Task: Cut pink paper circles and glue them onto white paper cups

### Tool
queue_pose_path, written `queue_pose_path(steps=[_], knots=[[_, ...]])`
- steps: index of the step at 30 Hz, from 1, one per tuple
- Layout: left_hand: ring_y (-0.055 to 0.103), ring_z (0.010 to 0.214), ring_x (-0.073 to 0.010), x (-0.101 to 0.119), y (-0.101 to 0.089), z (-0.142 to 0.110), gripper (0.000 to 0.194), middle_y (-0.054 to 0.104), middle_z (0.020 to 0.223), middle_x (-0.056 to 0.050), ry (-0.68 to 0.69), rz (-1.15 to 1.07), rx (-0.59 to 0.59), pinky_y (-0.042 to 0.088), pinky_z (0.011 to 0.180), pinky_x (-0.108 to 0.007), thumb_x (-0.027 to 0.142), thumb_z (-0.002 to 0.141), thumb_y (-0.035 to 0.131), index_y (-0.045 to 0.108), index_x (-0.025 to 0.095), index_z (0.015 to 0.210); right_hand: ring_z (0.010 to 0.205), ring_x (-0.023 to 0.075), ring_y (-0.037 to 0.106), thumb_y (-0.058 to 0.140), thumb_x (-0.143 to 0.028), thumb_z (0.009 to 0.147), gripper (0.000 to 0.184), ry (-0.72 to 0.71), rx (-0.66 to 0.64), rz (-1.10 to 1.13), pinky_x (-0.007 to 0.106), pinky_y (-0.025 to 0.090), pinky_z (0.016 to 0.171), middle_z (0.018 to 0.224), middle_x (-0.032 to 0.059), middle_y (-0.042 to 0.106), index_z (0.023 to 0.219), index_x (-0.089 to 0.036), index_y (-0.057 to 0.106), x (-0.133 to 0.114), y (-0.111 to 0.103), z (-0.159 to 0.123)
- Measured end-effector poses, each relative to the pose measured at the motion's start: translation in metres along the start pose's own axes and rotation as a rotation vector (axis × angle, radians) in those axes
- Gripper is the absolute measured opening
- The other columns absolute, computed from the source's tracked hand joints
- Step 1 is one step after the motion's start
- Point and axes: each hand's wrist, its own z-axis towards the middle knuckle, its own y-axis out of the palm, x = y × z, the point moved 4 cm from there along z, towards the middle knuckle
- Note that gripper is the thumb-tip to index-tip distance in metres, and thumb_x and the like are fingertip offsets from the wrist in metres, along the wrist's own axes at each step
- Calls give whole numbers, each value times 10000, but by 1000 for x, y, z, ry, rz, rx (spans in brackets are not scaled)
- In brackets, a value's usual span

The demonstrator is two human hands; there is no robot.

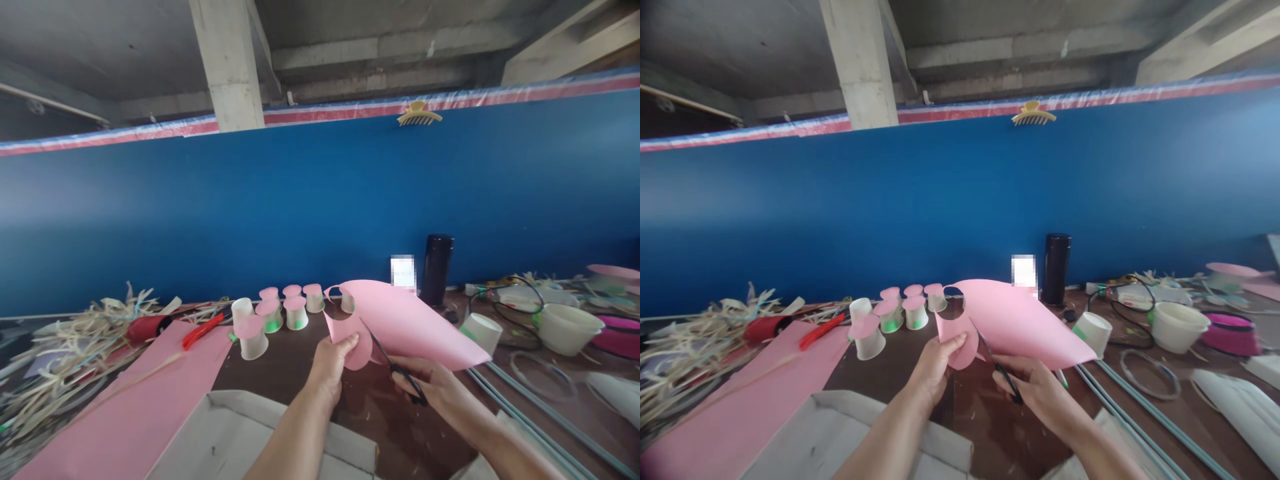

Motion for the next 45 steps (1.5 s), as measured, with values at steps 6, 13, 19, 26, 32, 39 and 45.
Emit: queue_pose_path(steps=[6,13,19,26,32,39,45], knots=[[663,834,-285,9,-1,-2,453,715,875,-146,22,116,1,499,759,-346,383,597,783,705,70,914,605,125,413,588,-435,804,418,20,-67,62,242,313,542,631,-23,482,1124,-176,660,6,-1,2],[660,870,-297,10,-1,-3,438,713,916,-147,21,165,-1,508,768,-350,382,613,774,703,80,922,621,122,400,602,-430,796,437,55,-50,70,235,314,544,664,-13,507,1143,-167,646,8,1,0],[665,850,-298,7,4,-7,429,712,905,-153,-31,46,-62,520,758,-370,347,643,756,686,66,959,625,118,370,610,-434,795,442,52,-67,93,238,272,536,669,-10,491,1121,-139,652,5,1,-1],[661,852,-293,5,3,-4,440,707,920,-156,-2,54,-78,499,810,-387,355,636,759,687,59,954,637,126,384,581,-451,814,415,37,-61,70,249,290,555,686,-2,508,1092,-154,662,7,0,0],[661,841,-298,5,4,-5,468,709,903,-154,-33,35,-87,502,799,-396,366,614,773,688,59,956,620,127,371,567,-477,809,392,40,-52,68,257,282,549,667,-8,483,977,-140,674,6,2,0],[666,797,-281,5,5,-5,455,712,865,-142,-31,28,-59,510,754,-371,366,589,790,692,67,917,638,135,387,613,-454,770,364,67,-37,86,258,300,565,684,-10,491,955,-146,673,5,2,0],[669,772,-274,6,5,-7,450,713,859,-141,-42,11,-64,511,738,-365,367,592,787,693,72,918,630,141,407,586,-497,769,403,48,-3,79,257,328,562,689,2,520,957,-152,675,6,2,0]])
